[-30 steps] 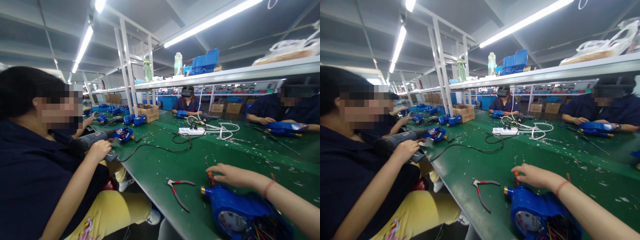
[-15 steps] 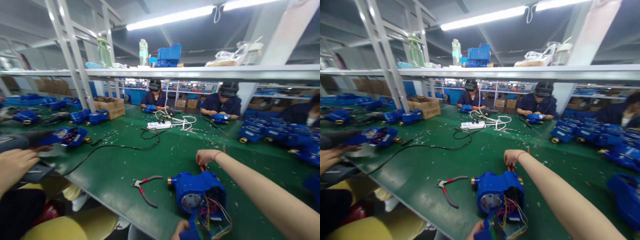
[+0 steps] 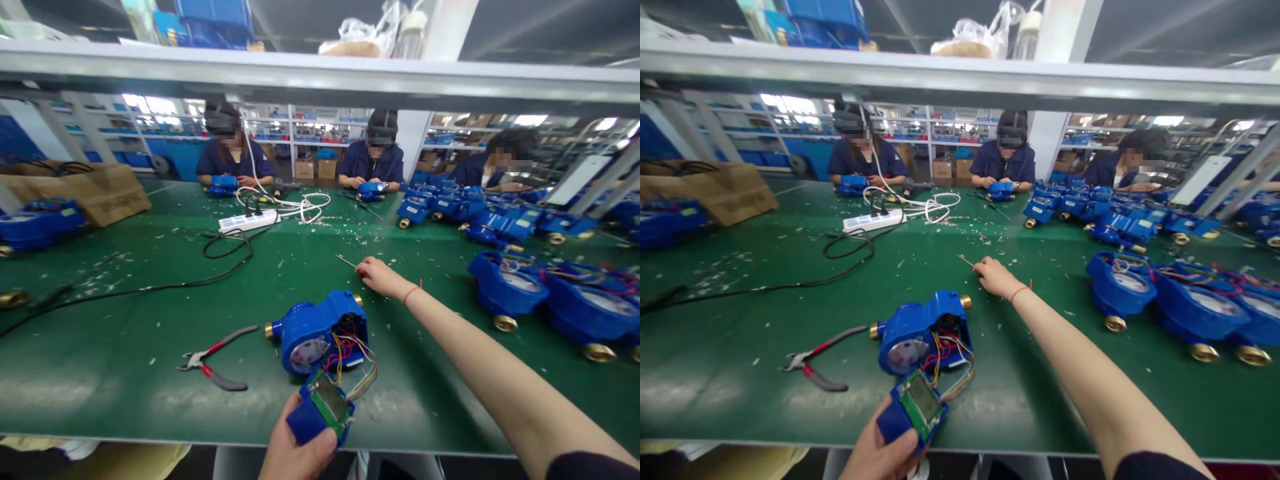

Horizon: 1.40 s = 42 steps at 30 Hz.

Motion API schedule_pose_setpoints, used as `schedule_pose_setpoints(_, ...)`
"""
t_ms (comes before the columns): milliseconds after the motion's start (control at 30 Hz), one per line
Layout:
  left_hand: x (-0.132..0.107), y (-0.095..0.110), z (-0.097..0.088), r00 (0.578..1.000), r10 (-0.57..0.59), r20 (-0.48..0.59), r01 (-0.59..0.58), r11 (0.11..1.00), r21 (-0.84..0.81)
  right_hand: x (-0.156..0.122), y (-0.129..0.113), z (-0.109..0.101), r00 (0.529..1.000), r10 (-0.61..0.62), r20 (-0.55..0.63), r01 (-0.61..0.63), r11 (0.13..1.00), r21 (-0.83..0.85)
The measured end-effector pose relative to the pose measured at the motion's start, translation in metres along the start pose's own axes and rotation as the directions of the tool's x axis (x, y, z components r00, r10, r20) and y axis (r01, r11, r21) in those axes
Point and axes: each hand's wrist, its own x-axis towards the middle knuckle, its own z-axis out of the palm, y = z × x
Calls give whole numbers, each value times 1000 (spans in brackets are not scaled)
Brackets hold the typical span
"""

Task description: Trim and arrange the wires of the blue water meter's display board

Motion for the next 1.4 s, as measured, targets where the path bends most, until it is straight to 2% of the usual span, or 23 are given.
schedule_pose_setpoints(167,-9,10,6,999,-30,-30,29,999,-30,-59,-3,13,965,23,-263,36,976,217)
schedule_pose_setpoints(300,-12,14,7,999,-37,-20,36,999,-23,-91,1,25,939,88,-333,45,928,370)
schedule_pose_setpoints(467,-14,12,4,997,-33,-71,32,999,-12,-96,1,23,927,140,-348,51,873,485)
schedule_pose_setpoints(700,-17,11,2,996,-14,-85,14,1000,3,-105,-20,13,931,130,-341,80,840,537)
schedule_pose_setpoints(900,-21,15,7,994,-21,-104,22,1000,14,-110,-32,3,908,173,-381,117,769,629)
schedule_pose_setpoints(967,-21,17,9,994,-32,-107,33,999,9,-120,-39,-3,902,230,-365,125,669,732)
schedule_pose_setpoints(1067,-22,19,11,993,-50,-104,50,999,1,-148,-58,-1,893,365,-263,117,377,919)
schedule_pose_setpoints(1133,-23,20,12,992,-55,-112,56,998,2,-171,-73,10,881,443,-165,80,204,976)
schedule_pose_setpoints(1200,-23,21,13,991,-59,-123,61,998,15,-191,-89,27,875,482,-45,14,68,998)
schedule_pose_setpoints(1300,-24,22,11,988,-64,-139,69,997,37,-207,-113,49,905,406,127,-104,-77,992)
schedule_pose_setpoints(1400,-25,22,9,987,-66,-148,73,996,47,-205,-130,57,942,250,226,-189,-163,968)
